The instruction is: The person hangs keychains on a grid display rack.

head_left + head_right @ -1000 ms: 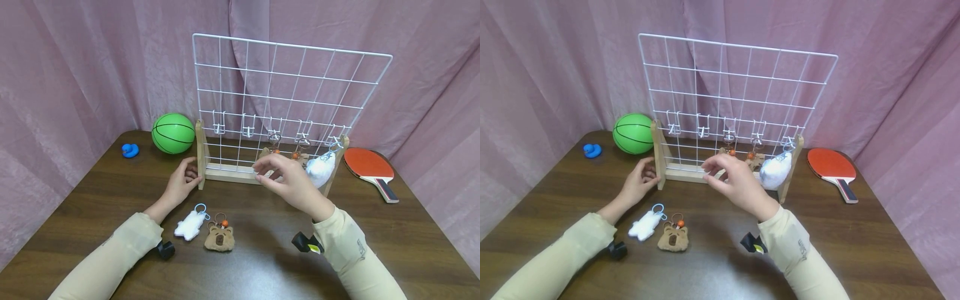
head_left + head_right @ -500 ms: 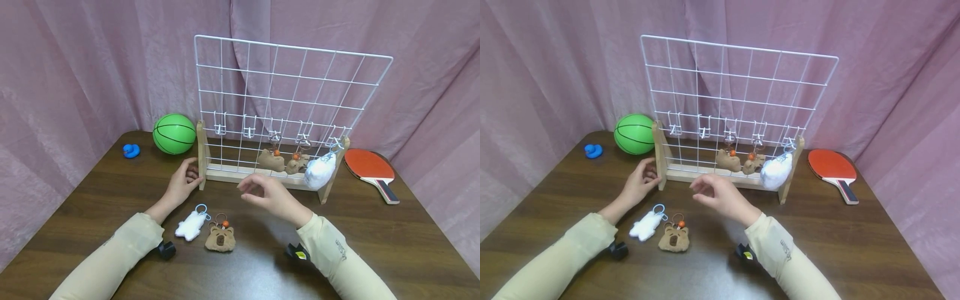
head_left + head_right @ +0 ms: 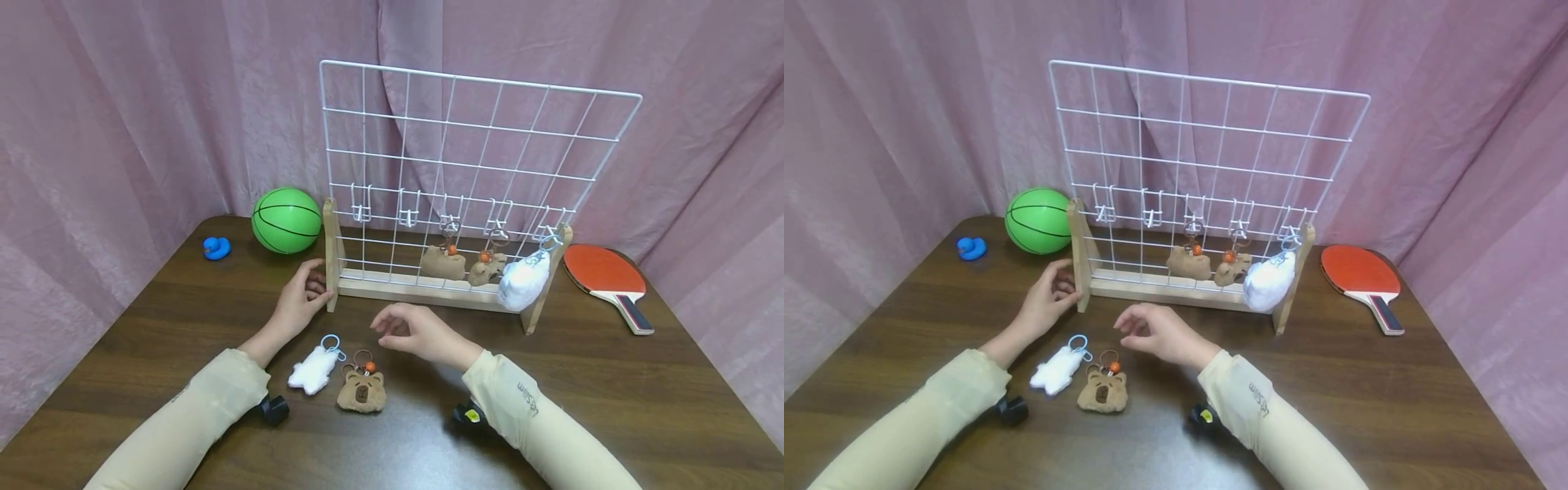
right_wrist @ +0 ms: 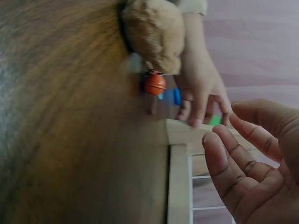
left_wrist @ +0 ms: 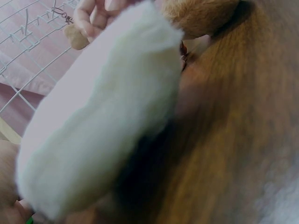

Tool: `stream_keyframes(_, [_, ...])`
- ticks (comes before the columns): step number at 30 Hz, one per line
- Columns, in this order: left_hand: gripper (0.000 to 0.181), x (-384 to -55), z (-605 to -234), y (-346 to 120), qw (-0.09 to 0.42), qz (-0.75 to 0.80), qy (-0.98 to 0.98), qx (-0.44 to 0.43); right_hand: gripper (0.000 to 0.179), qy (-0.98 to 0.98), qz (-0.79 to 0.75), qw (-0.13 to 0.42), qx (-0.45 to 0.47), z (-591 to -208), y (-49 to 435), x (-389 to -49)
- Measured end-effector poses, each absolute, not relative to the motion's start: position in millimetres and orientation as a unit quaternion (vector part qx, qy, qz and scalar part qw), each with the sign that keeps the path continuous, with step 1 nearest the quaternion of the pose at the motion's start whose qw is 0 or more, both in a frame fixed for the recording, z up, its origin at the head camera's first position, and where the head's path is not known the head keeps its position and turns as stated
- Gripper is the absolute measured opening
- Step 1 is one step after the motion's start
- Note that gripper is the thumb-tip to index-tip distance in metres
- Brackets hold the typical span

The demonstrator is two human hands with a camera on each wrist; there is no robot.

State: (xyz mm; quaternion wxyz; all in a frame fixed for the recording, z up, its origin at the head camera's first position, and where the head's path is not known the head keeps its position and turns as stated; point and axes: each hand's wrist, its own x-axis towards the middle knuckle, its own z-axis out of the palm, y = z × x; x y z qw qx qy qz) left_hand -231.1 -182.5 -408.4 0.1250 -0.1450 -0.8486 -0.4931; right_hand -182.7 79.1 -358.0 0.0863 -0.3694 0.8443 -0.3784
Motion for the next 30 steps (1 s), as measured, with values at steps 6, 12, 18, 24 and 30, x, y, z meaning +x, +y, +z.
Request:
stream_keyframes(6, [0.058, -231.6, -408.6, -182.1, 0.13, -0.49, -0.85, -0.146, 0.023, 0.854, -0.325, 0.088, -0.396, -368.6, 69.1, -185.1])
stream_keyframes(12, [0.059, -230.8, -408.3, -182.4, 0.129, -0.491, -0.849, -0.148, 0.024, 0.859, -0.274, 0.095, -0.421, -375.0, 58.6, -186.2])
stream_keyframes(18, [0.059, -230.1, -407.9, -182.8, 0.126, -0.491, -0.85, -0.146, 0.023, 0.864, -0.244, 0.11, -0.426, -374.1, 50.4, -185.9])
stream_keyframes(24, [0.059, -230.5, -407.6, -182.9, 0.119, -0.495, -0.849, -0.142, 0.022, 0.875, -0.214, 0.114, -0.418, -370.6, 45.1, -183.9])
stream_keyframes(30, [0.06, -231.4, -407.4, -183.4, 0.118, -0.497, -0.848, -0.14, 0.021, 0.882, -0.19, 0.102, -0.418, -370.7, 41.6, -183.2])
